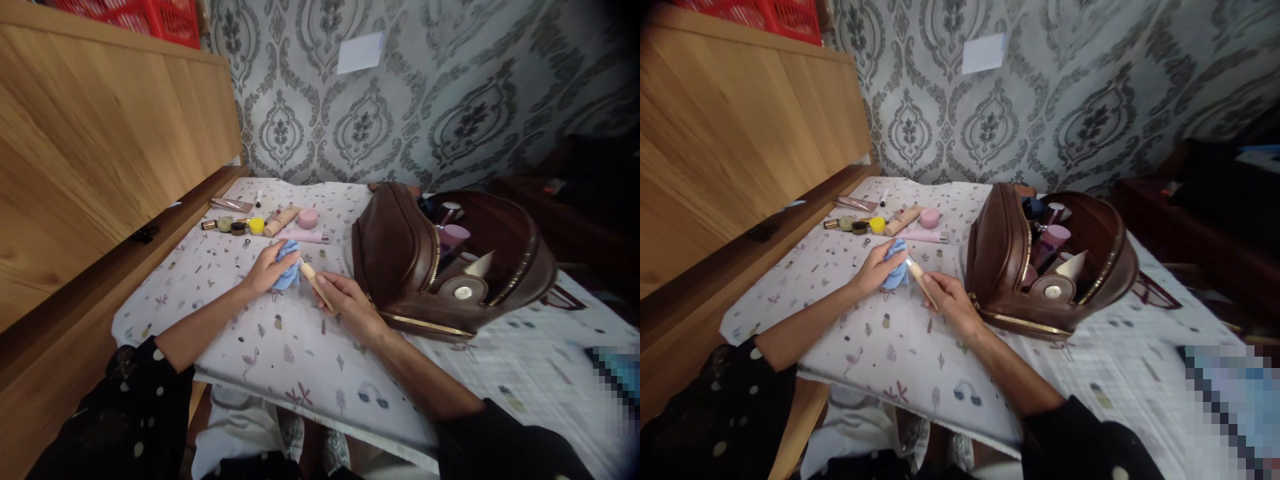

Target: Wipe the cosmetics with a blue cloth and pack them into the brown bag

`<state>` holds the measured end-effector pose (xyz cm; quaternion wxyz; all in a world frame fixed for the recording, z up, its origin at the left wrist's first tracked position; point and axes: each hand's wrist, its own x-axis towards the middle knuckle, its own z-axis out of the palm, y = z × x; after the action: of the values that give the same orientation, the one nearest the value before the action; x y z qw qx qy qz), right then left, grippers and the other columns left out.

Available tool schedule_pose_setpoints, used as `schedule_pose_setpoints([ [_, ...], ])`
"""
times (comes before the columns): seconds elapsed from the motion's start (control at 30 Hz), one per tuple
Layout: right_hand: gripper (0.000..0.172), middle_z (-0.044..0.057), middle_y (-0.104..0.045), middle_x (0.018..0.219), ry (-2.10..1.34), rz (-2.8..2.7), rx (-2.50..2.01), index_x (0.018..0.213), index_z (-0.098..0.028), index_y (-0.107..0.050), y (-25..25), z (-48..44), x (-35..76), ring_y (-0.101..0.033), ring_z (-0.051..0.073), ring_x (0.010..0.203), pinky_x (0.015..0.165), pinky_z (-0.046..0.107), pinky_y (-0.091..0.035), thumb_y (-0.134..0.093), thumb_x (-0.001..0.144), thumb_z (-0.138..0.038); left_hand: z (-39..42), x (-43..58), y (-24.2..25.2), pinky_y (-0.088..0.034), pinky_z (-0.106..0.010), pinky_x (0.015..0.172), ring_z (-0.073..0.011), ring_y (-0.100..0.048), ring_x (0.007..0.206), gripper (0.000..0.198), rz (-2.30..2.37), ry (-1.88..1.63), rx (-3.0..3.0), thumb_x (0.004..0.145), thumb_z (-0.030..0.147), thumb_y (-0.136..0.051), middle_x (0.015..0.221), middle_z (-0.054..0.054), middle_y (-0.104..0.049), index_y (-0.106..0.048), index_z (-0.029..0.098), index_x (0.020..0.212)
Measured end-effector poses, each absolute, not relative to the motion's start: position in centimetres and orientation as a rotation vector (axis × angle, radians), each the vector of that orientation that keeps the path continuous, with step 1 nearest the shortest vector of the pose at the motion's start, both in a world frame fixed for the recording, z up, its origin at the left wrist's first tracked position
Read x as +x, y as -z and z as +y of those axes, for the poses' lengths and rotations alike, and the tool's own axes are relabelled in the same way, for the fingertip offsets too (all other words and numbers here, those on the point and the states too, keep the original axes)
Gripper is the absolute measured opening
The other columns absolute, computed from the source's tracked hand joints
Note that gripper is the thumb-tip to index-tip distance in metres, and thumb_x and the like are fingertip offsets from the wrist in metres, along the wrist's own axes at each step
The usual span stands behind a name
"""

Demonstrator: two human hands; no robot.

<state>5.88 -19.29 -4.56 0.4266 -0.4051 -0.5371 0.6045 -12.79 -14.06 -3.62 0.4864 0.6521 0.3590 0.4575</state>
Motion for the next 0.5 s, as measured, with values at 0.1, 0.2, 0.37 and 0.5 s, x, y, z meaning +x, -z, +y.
schedule_pose_setpoints([
  [0.1,0.054,-0.009,-0.045,0.058,-1.506,-1.316,-1.006,0.093,-0.022,-0.056,4.60,-19.28,5.78,-0.035,0.007,0.047,0.045,0.024,-0.024,-0.078,0.066,-0.062,-13.51,-12.92,3.96,-0.036,-0.018,0.043,-0.0060,-0.039,0.047,0.051,0.926,-1.183,1.627,0.086,0.065,-0.058,0.057,0.005,-0.044,-0.059,0.015,0.078],
  [0.2,0.053,-0.010,-0.046,0.059,-1.523,-1.300,-0.990,0.093,-0.023,-0.053,4.59,-19.29,5.80,-0.036,0.007,0.047,0.044,0.023,-0.025,-0.080,0.066,-0.060,-13.38,-13.06,3.85,-0.040,-0.018,0.045,-0.0069,-0.044,0.048,0.056,0.927,-1.159,1.619,0.087,0.068,-0.054,0.058,0.004,-0.047,-0.065,0.014,0.086],
  [0.37,0.049,-0.002,-0.059,0.067,-1.600,-1.239,-0.962,0.082,-0.020,-0.055,4.20,-19.40,5.96,-0.046,0.008,0.053,0.046,0.023,-0.030,-0.077,0.069,-0.062,-13.95,-12.98,3.34,-0.045,-0.015,0.048,-0.0056,-0.052,0.053,0.047,0.817,-1.098,1.607,0.080,0.053,-0.073,0.071,0.004,-0.056,-0.065,0.016,0.108],
  [0.5,0.050,-0.002,-0.058,0.066,-1.667,-1.231,-0.950,0.078,-0.019,-0.055,3.85,-19.58,5.92,-0.040,0.007,0.049,0.042,0.023,-0.023,-0.075,0.070,-0.064,-13.89,-12.93,3.62,-0.045,-0.018,0.040,-0.0051,-0.044,0.038,0.046,0.793,-1.068,1.520,0.084,0.055,-0.067,0.055,0.008,-0.049,-0.063,0.014,0.103],
])
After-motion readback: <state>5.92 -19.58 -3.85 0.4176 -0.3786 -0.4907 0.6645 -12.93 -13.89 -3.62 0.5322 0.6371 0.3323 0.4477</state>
